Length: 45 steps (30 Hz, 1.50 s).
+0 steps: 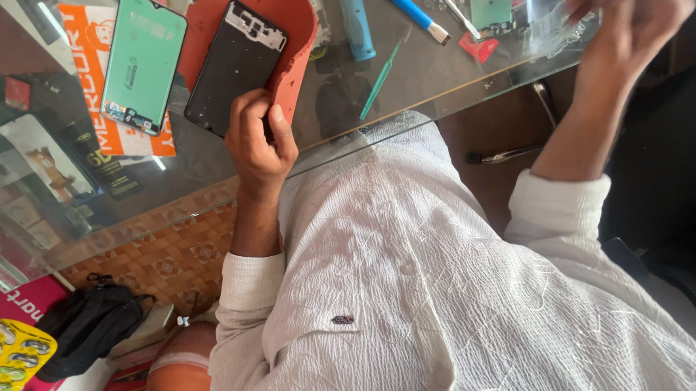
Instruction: The person works on a disassembled smartphone at a glass workbench. They use a small tool to pry and adjust components on the phone's back housing, then cut a strip of white adhesive tape and apply it to the edge of a separate green smartphone screen assembly.
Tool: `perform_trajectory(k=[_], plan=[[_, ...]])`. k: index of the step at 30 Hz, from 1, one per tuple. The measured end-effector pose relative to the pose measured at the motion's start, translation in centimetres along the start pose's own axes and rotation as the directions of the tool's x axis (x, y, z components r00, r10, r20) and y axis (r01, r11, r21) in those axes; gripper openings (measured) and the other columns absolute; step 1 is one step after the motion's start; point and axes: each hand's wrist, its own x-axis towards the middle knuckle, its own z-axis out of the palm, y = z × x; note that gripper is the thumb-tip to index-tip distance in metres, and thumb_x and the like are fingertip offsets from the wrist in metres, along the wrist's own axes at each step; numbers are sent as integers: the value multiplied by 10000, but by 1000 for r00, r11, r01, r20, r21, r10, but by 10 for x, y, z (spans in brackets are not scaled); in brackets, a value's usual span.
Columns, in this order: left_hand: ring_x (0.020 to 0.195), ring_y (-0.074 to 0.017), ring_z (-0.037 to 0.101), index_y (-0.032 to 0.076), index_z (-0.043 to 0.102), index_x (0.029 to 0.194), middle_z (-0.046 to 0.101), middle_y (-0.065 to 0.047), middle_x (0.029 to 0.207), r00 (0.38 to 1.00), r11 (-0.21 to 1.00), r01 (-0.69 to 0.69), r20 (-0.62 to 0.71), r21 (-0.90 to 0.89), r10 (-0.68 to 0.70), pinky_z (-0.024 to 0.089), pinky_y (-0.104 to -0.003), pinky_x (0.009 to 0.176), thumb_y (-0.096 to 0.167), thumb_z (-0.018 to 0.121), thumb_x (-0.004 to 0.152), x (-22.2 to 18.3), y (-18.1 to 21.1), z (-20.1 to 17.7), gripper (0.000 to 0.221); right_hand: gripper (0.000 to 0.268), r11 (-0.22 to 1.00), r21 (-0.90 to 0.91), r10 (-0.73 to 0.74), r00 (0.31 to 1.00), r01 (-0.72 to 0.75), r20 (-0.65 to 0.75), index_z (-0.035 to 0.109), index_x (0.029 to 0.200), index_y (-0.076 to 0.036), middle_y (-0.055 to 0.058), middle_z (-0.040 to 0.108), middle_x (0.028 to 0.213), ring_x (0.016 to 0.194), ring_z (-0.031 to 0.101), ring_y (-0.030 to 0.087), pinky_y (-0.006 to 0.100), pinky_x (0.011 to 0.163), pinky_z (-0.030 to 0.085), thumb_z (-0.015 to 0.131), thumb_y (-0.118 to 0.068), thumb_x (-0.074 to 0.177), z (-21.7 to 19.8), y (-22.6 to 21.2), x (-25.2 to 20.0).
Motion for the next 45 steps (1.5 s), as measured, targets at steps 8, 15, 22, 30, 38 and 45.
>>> perform_trajectory(k=[8,15,22,30,38,45], plan=[[916,-318,687,-34,591,1091,656,-175,1072,987,992,120,-105,-43,-124,557,-399,740,63,568,1076,-4,4,-4,101,141,844,-393,535,546,-364,644,712,955,66,136,758,875,747,741,157,275,659,593,663,-66,966,12,-24,-59],[945,-287,687,-10,653,1083,662,-131,1103,991,994,-106,83,-5,106,566,-408,801,135,668,1080,-3,7,-3,145,152,918,-286,387,774,-274,500,677,983,66,108,707,850,731,673,126,252,688,556,717,-26,1097,67,-35,-48],[964,-221,597,3,711,1035,643,-61,1198,923,955,-271,315,124,221,513,-378,868,280,779,961,-3,11,-13,296,407,909,-414,198,831,42,520,575,1414,84,201,593,1283,1010,653,286,402,856,548,724,-133,1104,192,-43,-44],[941,-220,606,-9,722,1086,650,-77,1210,962,976,-164,242,144,126,515,-376,869,228,776,978,-22,4,-38,265,468,895,-405,114,781,187,614,579,1383,83,225,564,1236,1104,618,392,476,941,515,736,-142,1004,224,-48,-40],[951,-228,624,33,743,1049,692,-47,1193,985,952,-74,174,297,22,510,-394,841,187,824,935,-46,-6,-91,208,596,923,-250,-49,734,292,678,510,1409,143,238,530,1256,1091,617,413,460,960,530,743,-104,920,270,-69,-61],[1002,-245,606,52,742,1046,709,-13,1234,993,909,38,83,414,-80,513,-399,939,143,835,860,-67,-24,-121,227,487,921,-24,220,468,-390,856,580,1384,33,141,699,1208,947,690,202,335,832,583,462,-150,948,271,-61,-22]])
